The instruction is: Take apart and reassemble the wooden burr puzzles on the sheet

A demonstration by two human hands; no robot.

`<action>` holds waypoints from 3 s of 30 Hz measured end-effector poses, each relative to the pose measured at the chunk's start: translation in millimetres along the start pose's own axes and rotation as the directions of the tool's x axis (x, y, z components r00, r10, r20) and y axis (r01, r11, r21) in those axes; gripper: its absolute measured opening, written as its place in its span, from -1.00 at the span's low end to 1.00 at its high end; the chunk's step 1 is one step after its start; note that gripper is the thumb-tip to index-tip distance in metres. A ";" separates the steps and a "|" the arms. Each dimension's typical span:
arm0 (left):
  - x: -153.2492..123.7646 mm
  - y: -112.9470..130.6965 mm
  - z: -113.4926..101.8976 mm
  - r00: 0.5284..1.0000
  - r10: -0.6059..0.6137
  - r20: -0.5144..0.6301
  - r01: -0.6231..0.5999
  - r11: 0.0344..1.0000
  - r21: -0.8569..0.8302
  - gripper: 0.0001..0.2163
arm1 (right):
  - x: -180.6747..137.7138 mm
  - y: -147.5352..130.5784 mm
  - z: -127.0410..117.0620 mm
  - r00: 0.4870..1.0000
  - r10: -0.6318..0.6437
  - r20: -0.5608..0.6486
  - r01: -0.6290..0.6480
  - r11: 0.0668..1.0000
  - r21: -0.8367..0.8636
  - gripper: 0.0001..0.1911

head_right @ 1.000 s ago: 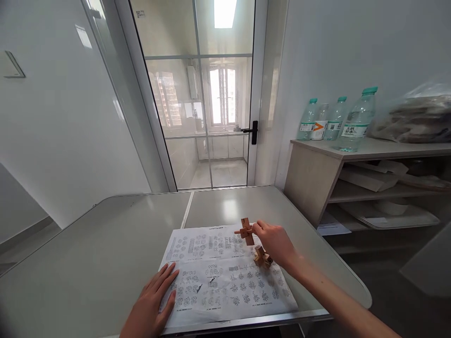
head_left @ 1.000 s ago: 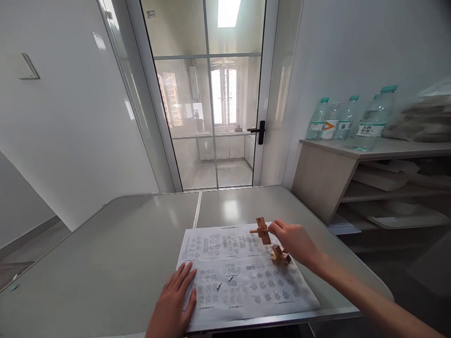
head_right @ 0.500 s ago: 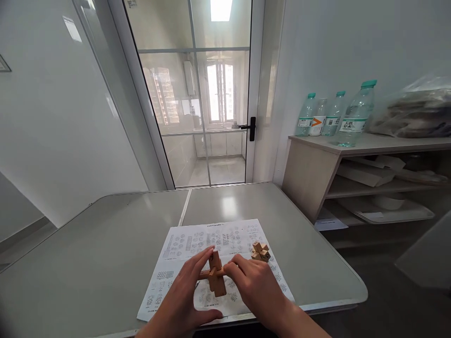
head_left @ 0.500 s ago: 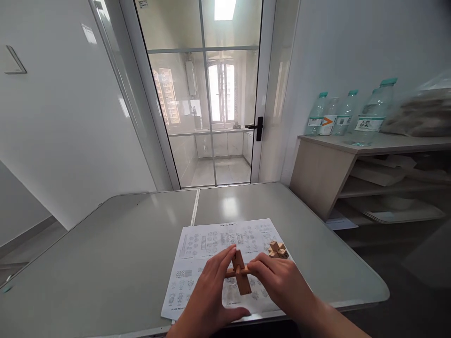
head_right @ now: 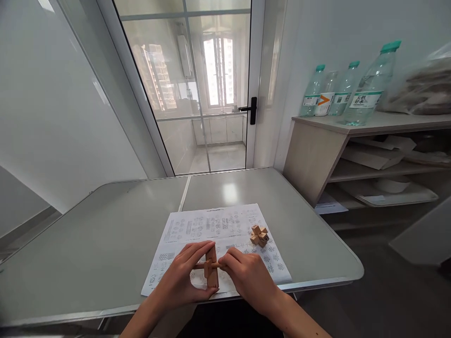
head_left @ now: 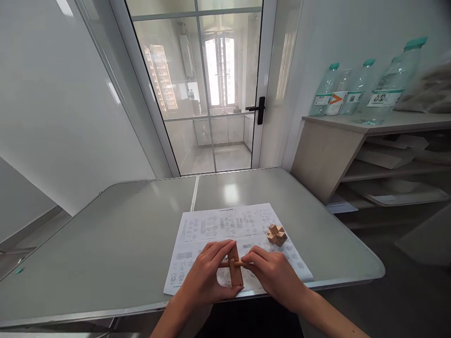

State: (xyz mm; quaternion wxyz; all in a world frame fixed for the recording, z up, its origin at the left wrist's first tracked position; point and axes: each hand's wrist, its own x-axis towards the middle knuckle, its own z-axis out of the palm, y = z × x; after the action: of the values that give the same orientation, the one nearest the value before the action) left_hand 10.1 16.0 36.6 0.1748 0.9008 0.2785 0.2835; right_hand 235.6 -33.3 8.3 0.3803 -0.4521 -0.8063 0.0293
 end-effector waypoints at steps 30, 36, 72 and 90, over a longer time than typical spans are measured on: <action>7.9 18.5 -32.6 0.984 0.167 0.063 -0.173 0.979 0.105 -0.15 | -3.1 -26.2 -25.3 1.000 -0.027 0.005 0.027 0.998 0.051 -0.77; 10.6 31.5 -35.0 0.983 0.177 0.039 -0.179 0.982 0.066 -0.17 | -5.7 -35.6 -33.0 0.992 0.020 -0.125 -0.024 0.999 -0.033 -0.84; 13.3 54.9 -51.8 0.938 0.345 0.032 -0.345 0.921 0.182 -0.26 | -16.4 -51.2 -50.0 0.992 -0.080 -0.095 0.092 0.988 0.123 -0.75; 25.9 56.9 -55.3 0.923 0.379 0.060 -0.380 0.881 0.282 -0.29 | 8.8 -67.8 -34.1 0.777 0.417 0.472 -0.557 0.104 0.824 -0.14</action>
State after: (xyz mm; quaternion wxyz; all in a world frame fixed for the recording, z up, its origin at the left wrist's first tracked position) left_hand 17.0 -4.3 117.3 -0.0169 0.9540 0.1349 0.2671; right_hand 206.9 -76.7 64.2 0.4872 -0.3761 -0.4542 0.6441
